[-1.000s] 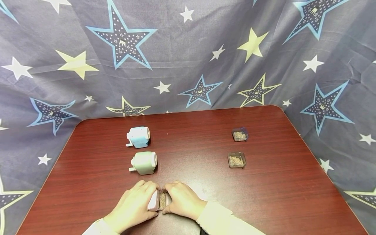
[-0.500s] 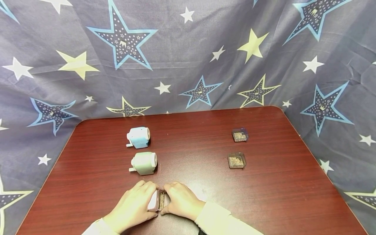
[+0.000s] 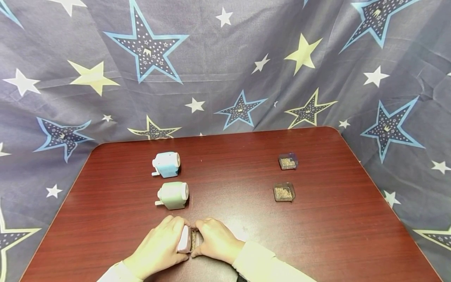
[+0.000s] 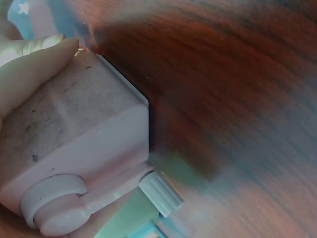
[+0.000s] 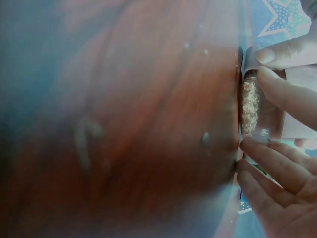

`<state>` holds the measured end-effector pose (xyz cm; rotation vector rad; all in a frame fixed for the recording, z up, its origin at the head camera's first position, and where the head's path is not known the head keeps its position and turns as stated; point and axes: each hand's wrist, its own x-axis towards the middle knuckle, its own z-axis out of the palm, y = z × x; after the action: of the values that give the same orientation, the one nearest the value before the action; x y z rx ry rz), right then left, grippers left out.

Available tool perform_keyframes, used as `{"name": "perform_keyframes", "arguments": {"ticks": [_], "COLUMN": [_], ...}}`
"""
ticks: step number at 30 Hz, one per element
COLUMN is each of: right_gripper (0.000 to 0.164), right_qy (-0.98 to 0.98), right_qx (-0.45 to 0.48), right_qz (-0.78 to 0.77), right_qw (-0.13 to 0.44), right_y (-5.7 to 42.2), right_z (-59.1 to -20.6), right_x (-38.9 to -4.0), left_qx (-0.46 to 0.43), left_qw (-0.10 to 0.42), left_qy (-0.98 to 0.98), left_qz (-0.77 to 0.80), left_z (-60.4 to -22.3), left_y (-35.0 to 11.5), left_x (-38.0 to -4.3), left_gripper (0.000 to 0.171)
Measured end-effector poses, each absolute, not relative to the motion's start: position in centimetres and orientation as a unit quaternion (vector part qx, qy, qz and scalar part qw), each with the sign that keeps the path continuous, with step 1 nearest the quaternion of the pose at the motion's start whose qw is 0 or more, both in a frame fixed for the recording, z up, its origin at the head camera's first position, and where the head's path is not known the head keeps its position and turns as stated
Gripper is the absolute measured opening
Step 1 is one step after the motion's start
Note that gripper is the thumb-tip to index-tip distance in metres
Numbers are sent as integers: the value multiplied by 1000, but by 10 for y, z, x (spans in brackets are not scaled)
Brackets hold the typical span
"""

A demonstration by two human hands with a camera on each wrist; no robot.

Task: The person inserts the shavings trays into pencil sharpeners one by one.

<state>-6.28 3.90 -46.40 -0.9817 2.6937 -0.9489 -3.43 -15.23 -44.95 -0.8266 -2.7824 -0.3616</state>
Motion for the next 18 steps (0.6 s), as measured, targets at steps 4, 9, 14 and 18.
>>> {"name": "perform_keyframes", "arguments": {"ticks": [4,9,14,18], "right_gripper": [62,59,55,53], "right_qy": [890,886,886,888], "right_qx": [-324,-330,-335,-334], "right_qz": [-317,-322,-320,-316], "right_qw": [57,46,31,28], "right_y": [38,35,31,29], "right_z": [-464,-465,-469,-470], "right_x": [-62,-61,-62,-62], "left_qx": [-284,-288,-291,-290], "left_qw": [110,103,101,101], "left_qy": [-945,-943,-940,-940], "left_qz": [-121,-130,-145,-147], "left_z": [-449,-447,-446,-447], "left_y": [-153,-154,-155,-155], "left_x": [-34,-34,-33,-33], "left_gripper": [73,76,80,83]}}
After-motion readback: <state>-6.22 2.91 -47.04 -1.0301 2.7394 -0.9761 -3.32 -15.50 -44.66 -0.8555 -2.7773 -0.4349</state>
